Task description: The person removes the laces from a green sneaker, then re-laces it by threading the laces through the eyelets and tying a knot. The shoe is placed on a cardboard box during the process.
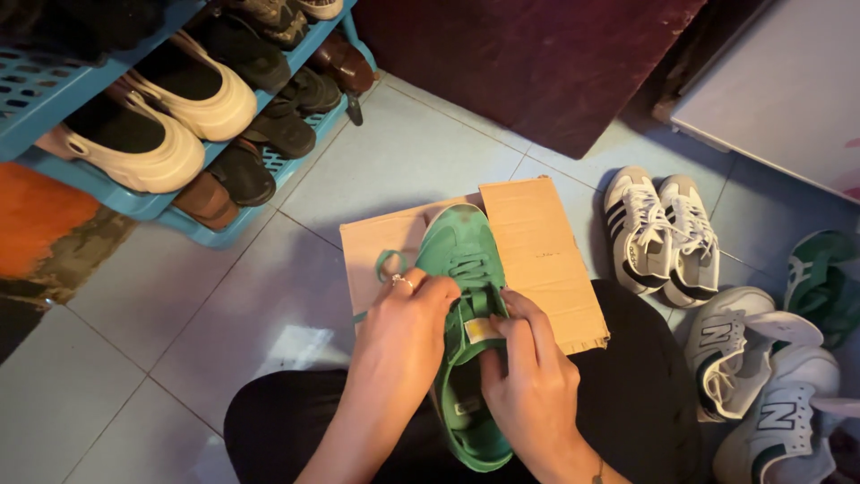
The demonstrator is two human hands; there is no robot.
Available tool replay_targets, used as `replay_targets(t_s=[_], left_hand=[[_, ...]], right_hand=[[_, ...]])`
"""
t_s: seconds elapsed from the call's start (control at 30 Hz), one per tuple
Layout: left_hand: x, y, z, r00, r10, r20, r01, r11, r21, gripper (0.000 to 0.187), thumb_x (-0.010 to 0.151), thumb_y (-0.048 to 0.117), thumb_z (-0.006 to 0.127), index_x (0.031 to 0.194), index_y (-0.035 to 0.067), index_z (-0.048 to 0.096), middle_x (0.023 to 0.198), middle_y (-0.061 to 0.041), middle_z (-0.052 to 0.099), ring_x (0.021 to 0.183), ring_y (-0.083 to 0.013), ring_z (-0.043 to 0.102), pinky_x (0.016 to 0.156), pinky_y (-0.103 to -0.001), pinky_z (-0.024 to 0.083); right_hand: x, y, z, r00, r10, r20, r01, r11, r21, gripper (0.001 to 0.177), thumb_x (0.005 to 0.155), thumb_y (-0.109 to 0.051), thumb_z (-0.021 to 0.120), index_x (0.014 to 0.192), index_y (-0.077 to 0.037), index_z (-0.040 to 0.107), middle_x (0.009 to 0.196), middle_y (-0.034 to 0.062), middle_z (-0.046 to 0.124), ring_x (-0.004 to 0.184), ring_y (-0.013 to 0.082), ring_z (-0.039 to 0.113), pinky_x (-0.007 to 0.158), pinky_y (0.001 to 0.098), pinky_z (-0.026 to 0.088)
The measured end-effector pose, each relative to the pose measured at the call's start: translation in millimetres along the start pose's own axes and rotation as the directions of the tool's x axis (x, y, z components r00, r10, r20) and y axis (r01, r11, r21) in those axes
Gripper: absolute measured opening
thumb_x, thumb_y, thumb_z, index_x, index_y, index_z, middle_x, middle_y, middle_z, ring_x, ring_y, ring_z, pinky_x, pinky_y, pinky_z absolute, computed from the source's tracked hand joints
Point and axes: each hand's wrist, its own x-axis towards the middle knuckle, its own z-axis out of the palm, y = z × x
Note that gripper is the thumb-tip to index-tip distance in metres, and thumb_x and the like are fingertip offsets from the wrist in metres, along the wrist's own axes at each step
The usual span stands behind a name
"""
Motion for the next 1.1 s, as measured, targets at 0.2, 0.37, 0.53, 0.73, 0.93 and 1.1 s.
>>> replay_targets(t_s=[0.2,0.37,0.53,0.73,0.93,1.1], left_hand=[[-0.1,2.0,-0.5,1.000,0.027,0.016,-0.028,0.998,0.062,0.013,0.088,0.005,0.062,0.097,0.008,0.070,0.097,-0.014,0.069,0.095,-0.0384,0.065,0.076,-0.049,0.054],[10.3,-6.9,10.4,0.986,0.123,-0.111,-0.121,0.992,0.025,0.007,0.082,0.008,0.072,0.086,0.009,0.077,0.091,-0.012,0.070,0.096,-0.0404,0.061,0.080,-0.047,0.052],[17.2,-22.9,17.7,0.999,0.012,-0.044,-0.014,0.999,-0.031,0.008,0.076,0.007,0.076,0.083,0.010,0.080,0.087,-0.010,0.072,0.091,-0.0355,0.062,0.083,-0.044,0.049],[14.8,-24.8,33.4,0.999,0.030,-0.043,-0.034,0.994,-0.101,0.007,0.078,0.005,0.075,0.083,0.008,0.079,0.084,-0.009,0.072,0.088,-0.0328,0.064,0.089,-0.043,0.047],[11.1,-26.9,36.5,0.999,0.020,-0.043,-0.024,0.995,-0.093,0.009,0.078,0.004,0.074,0.085,0.008,0.079,0.087,-0.010,0.071,0.091,-0.0341,0.062,0.087,-0.043,0.047],[9.9,-31.3,35.4,0.998,0.024,-0.056,-0.031,0.992,-0.124,0.008,0.079,0.005,0.074,0.085,0.007,0.079,0.086,-0.009,0.071,0.090,-0.0331,0.063,0.095,-0.043,0.045]], right_hand=[[0.8,0.7,-0.8,1.000,0.019,0.016,-0.020,0.999,0.030,0.032,0.068,0.005,0.077,0.097,0.000,0.063,0.124,0.0124,0.068,0.084,0.0286,0.075,0.064,0.0345,0.060],[6.8,-1.7,-4.3,0.998,0.029,0.054,-0.035,0.993,0.110,0.030,0.071,0.000,0.077,0.099,-0.001,0.066,0.127,0.0113,0.068,0.091,0.0287,0.076,0.071,0.0345,0.060],[18.4,7.7,-22.6,0.983,-0.023,0.185,-0.040,0.943,0.331,0.027,0.080,-0.006,0.074,0.107,-0.001,0.073,0.136,0.0171,0.060,0.101,0.0314,0.075,0.078,0.0341,0.060],[25.4,3.9,-18.1,0.905,0.215,0.368,-0.200,0.977,-0.079,0.013,0.088,-0.014,0.074,0.096,-0.005,0.075,0.153,0.0137,0.057,0.082,0.0262,0.073,0.076,0.0349,0.060],[39.1,-5.3,-5.5,0.937,-0.005,0.350,0.108,0.955,-0.276,0.030,0.066,-0.004,0.074,0.093,0.009,0.072,0.136,0.0297,0.054,0.084,0.0373,0.067,0.072,0.0434,0.057],[53.2,8.9,-7.2,0.928,0.048,0.369,-0.028,0.998,-0.059,0.017,0.073,-0.004,0.074,0.090,-0.002,0.077,0.122,0.0154,0.063,0.085,0.0339,0.067,0.075,0.0434,0.055]])
